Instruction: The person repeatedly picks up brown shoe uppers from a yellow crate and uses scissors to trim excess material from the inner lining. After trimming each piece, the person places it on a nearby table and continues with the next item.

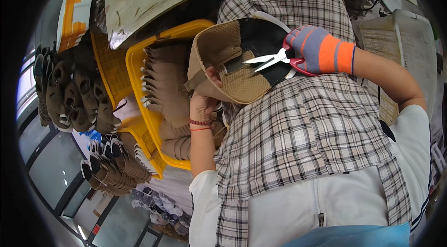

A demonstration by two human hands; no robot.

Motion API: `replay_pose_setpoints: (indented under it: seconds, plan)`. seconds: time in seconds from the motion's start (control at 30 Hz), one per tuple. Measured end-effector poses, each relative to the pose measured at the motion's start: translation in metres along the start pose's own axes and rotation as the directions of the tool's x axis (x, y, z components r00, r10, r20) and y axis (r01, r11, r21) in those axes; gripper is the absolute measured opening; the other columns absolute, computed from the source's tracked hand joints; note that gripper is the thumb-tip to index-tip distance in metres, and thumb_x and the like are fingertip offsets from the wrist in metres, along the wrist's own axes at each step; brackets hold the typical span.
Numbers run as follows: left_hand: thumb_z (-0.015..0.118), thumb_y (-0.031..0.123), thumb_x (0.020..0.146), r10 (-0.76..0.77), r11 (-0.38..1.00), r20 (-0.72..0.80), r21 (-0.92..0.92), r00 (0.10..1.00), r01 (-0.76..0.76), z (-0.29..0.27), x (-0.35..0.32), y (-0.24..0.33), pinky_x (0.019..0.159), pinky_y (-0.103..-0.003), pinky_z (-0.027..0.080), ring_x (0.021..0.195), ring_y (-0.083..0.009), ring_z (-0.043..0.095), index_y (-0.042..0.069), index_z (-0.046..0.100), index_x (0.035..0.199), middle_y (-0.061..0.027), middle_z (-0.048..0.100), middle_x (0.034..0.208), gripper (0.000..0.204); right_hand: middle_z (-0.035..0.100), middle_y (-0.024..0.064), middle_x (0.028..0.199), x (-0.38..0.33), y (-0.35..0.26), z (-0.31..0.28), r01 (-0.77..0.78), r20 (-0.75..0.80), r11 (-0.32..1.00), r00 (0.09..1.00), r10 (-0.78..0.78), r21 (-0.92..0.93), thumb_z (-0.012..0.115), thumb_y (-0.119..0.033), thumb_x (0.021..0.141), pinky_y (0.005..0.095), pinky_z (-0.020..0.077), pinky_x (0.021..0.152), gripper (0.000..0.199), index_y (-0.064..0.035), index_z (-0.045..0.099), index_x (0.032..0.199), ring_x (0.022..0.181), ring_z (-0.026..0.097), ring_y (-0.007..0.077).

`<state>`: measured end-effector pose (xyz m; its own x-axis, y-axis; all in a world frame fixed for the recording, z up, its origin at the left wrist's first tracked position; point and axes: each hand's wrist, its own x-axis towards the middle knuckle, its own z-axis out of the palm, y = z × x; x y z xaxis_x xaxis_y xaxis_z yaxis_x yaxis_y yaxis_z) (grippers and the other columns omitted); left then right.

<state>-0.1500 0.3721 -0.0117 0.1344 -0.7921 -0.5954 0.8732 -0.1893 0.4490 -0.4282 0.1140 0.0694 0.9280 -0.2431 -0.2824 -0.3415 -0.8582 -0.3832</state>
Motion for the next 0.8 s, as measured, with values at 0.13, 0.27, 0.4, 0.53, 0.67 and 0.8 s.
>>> replay_pose_setpoints:
  seconds: [0.13,0.27,0.4,0.53,0.67,0.8]
  plan:
    - [0.075,-0.007,0.071,-0.096,0.968,-0.048,0.227,0.994,0.105,0.037,-0.011,0.0,0.086,-0.028,0.053,0.097,-0.018,0.063,0.004,0.055,0.117,-0.0065,0.065,0.105,0.052,0.067,0.0101,0.086,0.01,-0.005,0.006,0.066,0.094,0.997,0.994,-0.062,-0.038,0.068,-0.032,0.079,0.0373,0.0532,0.071,0.036,-0.0059,0.066,0.104,0.08,0.066,0.0276]
    - [0.077,-0.008,0.069,0.0,0.973,-0.091,0.231,0.996,0.021,0.016,-0.01,-0.011,0.084,-0.029,0.054,0.095,-0.0171,0.064,0.005,0.055,0.115,-0.0074,0.066,0.099,0.053,0.067,0.009,0.085,0.02,-0.012,0.003,0.112,0.129,0.992,0.986,-0.103,-0.066,0.069,-0.032,0.078,0.0367,0.0535,0.069,0.036,-0.0068,0.066,0.103,0.079,0.066,0.0272]
    - [0.08,-0.005,0.067,0.023,0.964,-0.128,0.265,0.992,0.012,0.008,-0.009,-0.018,0.061,-0.029,0.056,0.076,-0.0156,0.065,0.006,0.056,0.11,-0.0038,0.063,0.088,0.05,0.067,0.0081,0.085,0.024,-0.014,0.006,0.158,0.116,0.987,0.981,-0.154,-0.031,0.069,-0.032,0.081,0.0355,0.0536,0.07,0.032,-0.0091,0.066,0.103,0.081,0.067,0.0254]
    - [0.082,0.002,0.068,0.023,0.943,-0.141,0.331,0.99,0.026,0.018,-0.01,-0.018,0.038,-0.028,0.049,0.059,-0.015,0.063,0.009,0.057,0.099,0.0,0.058,0.078,0.041,0.067,0.0064,0.08,0.02,-0.012,0.01,0.145,0.114,0.989,0.983,-0.142,-0.014,0.068,-0.034,0.082,0.0345,0.0538,0.066,0.031,-0.0105,0.067,0.102,0.077,0.067,0.0241]
    - [0.083,0.006,0.069,-0.004,0.937,-0.13,0.346,0.991,0.049,0.025,-0.014,-0.016,0.035,-0.027,0.047,0.056,-0.014,0.062,0.01,0.056,0.091,0.002,0.056,0.074,0.034,0.067,0.0051,0.074,0.013,-0.005,0.006,0.054,0.202,0.993,0.979,-0.032,-0.102,0.069,-0.036,0.082,0.0343,0.0534,0.062,0.032,-0.0107,0.067,0.102,0.072,0.067,0.0246]
    - [0.081,0.007,0.072,0.013,0.933,-0.137,0.359,0.99,0.037,0.033,-0.019,-0.015,0.036,-0.026,0.047,0.056,-0.0132,0.062,0.01,0.056,0.091,0.0016,0.058,0.074,0.032,0.066,0.0083,0.077,0.005,-0.005,-0.01,-0.089,0.288,0.994,0.952,0.105,-0.067,0.072,-0.029,0.074,0.0388,0.0521,0.067,0.031,-0.0081,0.066,0.097,0.075,0.065,0.0291]
